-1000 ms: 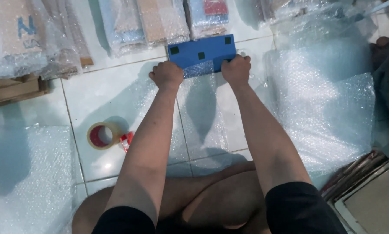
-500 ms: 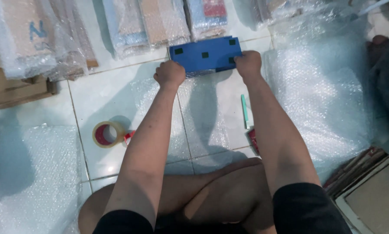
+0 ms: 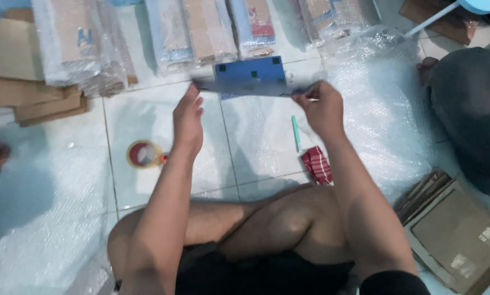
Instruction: Cleaning a mirror surface with a cloth and then wrapping it in bubble wrap for shipping
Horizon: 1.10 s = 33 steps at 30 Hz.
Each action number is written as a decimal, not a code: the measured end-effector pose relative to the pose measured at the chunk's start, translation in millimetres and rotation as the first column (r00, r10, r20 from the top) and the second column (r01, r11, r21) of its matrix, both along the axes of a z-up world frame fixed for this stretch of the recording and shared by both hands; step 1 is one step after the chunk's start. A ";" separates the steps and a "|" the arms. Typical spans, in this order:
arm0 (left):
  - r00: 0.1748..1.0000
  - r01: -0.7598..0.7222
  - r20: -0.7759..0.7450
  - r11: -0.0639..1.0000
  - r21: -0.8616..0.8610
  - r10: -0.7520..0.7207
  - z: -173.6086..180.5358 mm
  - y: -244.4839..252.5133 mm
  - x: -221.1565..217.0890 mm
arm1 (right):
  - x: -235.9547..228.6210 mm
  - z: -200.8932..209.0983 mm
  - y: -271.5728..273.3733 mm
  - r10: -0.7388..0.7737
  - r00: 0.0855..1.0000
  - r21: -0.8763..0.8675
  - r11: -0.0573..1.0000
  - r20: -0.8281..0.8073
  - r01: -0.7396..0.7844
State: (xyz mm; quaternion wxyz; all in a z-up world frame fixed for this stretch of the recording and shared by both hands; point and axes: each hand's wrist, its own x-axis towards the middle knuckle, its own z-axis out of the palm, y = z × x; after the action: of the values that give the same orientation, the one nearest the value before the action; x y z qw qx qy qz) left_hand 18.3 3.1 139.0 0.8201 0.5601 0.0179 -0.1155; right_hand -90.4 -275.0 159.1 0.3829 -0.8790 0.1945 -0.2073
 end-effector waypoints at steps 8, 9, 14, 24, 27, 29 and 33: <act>0.958 0.029 -0.199 0.758 -0.652 -0.208 -22.9 113.4 -65.8 | -56.1 -1.4 79.4 0.408 0.679 -0.486 0.870 0.610 -0.087; 0.954 0.071 -0.179 0.766 -0.639 -0.239 -36.6 120.3 -65.3 | -55.6 -3.7 82.5 0.461 0.606 -0.533 0.843 0.649 -0.071; 0.896 0.021 -0.378 0.872 -0.489 -0.234 13.9 92.6 -95.0 | -31.0 -48.0 65.2 0.476 0.568 -0.543 0.838 0.672 -0.059; 0.822 0.350 -0.163 0.711 -0.609 -0.545 -46.6 91.8 -70.4 | -16.6 -77.5 64.5 0.160 0.915 -0.115 0.985 0.371 -0.125; 0.857 0.285 -0.192 0.750 -0.597 -0.479 -46.8 94.8 -60.8 | -3.8 -55.7 84.5 -0.162 0.937 0.176 0.978 0.310 0.111; 0.869 0.200 -0.260 0.779 -0.595 -0.421 -25.5 100.8 -54.3 | -2.7 -68.0 57.2 -0.155 0.941 0.009 0.987 0.302 0.160; 0.905 -0.020 -0.344 0.781 -0.624 -0.251 -5.4 115.3 -46.2 | -11.8 -106.4 -23.6 -0.338 0.937 -0.190 0.918 0.091 0.349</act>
State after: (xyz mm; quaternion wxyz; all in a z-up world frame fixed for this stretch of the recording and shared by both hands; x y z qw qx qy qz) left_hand -27.8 118.4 133.6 0.9257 0.2263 0.1151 -0.2804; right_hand -102.2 -298.6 52.8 0.2540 -0.8595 0.3126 -0.3148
